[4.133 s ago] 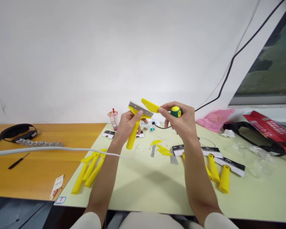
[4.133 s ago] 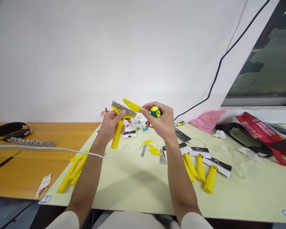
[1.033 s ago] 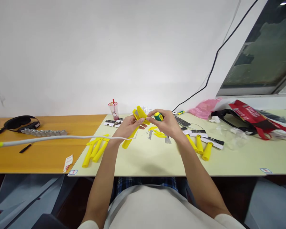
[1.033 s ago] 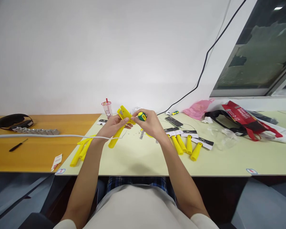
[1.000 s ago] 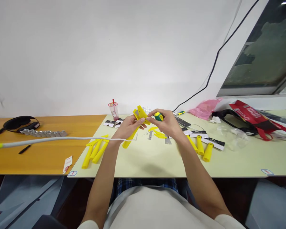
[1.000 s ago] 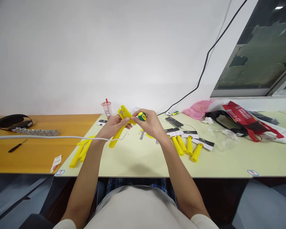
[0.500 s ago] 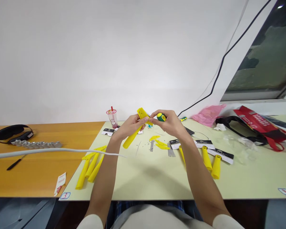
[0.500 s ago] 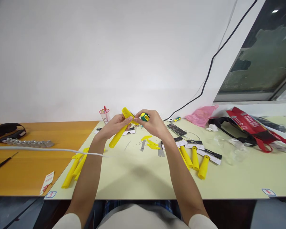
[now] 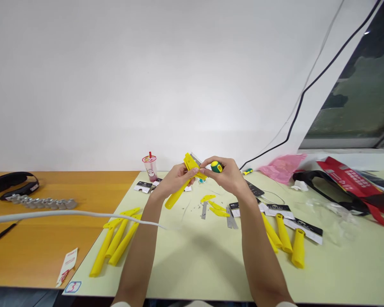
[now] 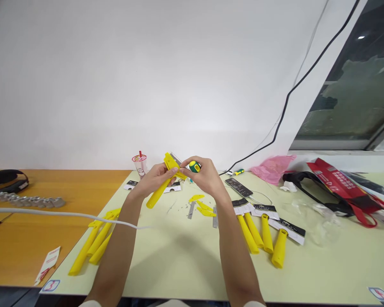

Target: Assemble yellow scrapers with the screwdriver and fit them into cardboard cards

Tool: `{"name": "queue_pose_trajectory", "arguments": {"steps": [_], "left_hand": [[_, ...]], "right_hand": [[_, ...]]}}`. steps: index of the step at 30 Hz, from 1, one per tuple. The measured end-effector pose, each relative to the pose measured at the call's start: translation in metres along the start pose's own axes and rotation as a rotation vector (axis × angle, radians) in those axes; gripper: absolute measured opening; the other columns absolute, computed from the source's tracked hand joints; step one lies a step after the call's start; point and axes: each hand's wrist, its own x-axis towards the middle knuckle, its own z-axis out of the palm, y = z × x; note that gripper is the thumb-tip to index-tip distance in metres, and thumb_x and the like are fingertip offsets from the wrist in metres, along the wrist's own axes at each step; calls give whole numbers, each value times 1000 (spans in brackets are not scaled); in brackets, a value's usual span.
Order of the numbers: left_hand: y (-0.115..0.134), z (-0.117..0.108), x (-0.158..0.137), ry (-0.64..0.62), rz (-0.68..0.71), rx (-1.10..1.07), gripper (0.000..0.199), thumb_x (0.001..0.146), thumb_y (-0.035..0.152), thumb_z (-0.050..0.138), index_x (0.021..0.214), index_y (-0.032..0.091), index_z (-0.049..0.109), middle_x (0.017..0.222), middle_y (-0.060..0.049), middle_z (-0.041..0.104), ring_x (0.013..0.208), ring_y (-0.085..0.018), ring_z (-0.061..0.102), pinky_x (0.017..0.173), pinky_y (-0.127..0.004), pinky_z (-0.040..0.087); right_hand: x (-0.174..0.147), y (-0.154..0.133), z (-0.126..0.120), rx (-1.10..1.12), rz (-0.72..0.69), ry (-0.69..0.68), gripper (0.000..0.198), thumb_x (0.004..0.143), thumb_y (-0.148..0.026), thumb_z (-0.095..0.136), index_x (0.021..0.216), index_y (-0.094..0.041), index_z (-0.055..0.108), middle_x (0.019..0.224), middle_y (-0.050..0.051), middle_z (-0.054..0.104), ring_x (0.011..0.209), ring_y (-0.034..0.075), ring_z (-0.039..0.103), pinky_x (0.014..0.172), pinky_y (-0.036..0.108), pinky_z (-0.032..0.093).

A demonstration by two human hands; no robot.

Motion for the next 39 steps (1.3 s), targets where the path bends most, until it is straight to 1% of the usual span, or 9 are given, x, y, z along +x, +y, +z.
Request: {"name": "queue_pose_trajectory", "arguments": {"steps": [5, 11, 16, 22, 30, 33, 34, 36, 39], "left_hand": [[7, 0, -4, 58, -10, -30, 57, 88, 70, 79, 99, 16, 63, 74, 0, 61, 67, -14, 55, 64, -28, 42], [19, 2, -14, 102, 55, -20, 52, 88, 65, 82, 95, 17, 63, 73, 0, 62, 68, -15, 57, 65, -29, 43], [25, 6, -20, 118, 66, -20, 54, 86, 66, 84, 98, 17, 64, 72, 1, 62, 67, -15, 58, 65, -30, 44], [26, 7, -21, 112, 99, -27, 52, 88, 65, 83, 94, 18, 63, 73, 0, 62, 67, -15, 57, 64, -30, 43], [24, 11, -19, 82, 114, -37, 50, 89, 63, 83, 96, 18, 63, 74, 1, 61, 69, -14, 57, 66, -30, 46], [26, 13, -19, 73, 100, -43, 52, 90, 65, 82, 98, 17, 63, 76, 0, 62, 70, -14, 58, 67, -30, 46], [26, 13, -19, 76, 91, -43, 53, 90, 66, 81, 99, 17, 63, 77, 0, 62, 70, -14, 58, 67, -30, 46], [26, 13, -19, 82, 78, -43, 54, 90, 68, 80, 100, 17, 64, 78, -1, 63, 70, -15, 59, 67, -30, 46], [27, 14, -18, 87, 74, -49, 55, 88, 68, 81, 99, 17, 64, 77, 0, 63, 70, -15, 58, 67, -30, 46]], "right_hand": [[-1, -4, 4, 54, -1, 20, 30, 88, -51, 83, 93, -22, 83, 77, 1, 70, 55, 11, 41, 51, 29, 33], [-8, -14, 3, 137, 5, 50, 34, 84, -56, 88, 92, -23, 83, 69, -1, 66, 51, 11, 40, 48, 29, 33], [-15, -22, 2, 148, -25, 70, 37, 84, -58, 87, 94, -22, 83, 78, 2, 72, 53, 11, 43, 49, 29, 35], [-18, -26, 0, 150, -63, 86, 29, 87, -51, 87, 95, -23, 82, 96, 4, 78, 57, 11, 49, 50, 30, 36], [-20, -27, -2, 136, -73, 115, 25, 90, -48, 82, 94, -23, 83, 95, 5, 79, 59, 13, 52, 50, 30, 37], [-20, -28, -3, 132, -80, 108, 25, 90, -49, 83, 94, -24, 82, 97, 5, 79, 57, 12, 50, 49, 30, 37], [-20, -28, -3, 136, -78, 106, 26, 89, -50, 83, 94, -24, 82, 96, 4, 78, 56, 11, 48, 49, 30, 37], [-19, -26, -3, 152, -57, 103, 30, 87, -53, 86, 94, -24, 82, 85, 3, 75, 52, 11, 45, 47, 30, 36], [-17, -25, -2, 176, -16, 101, 34, 83, -57, 89, 92, -24, 81, 63, -2, 60, 46, 11, 42, 44, 30, 33]]}}
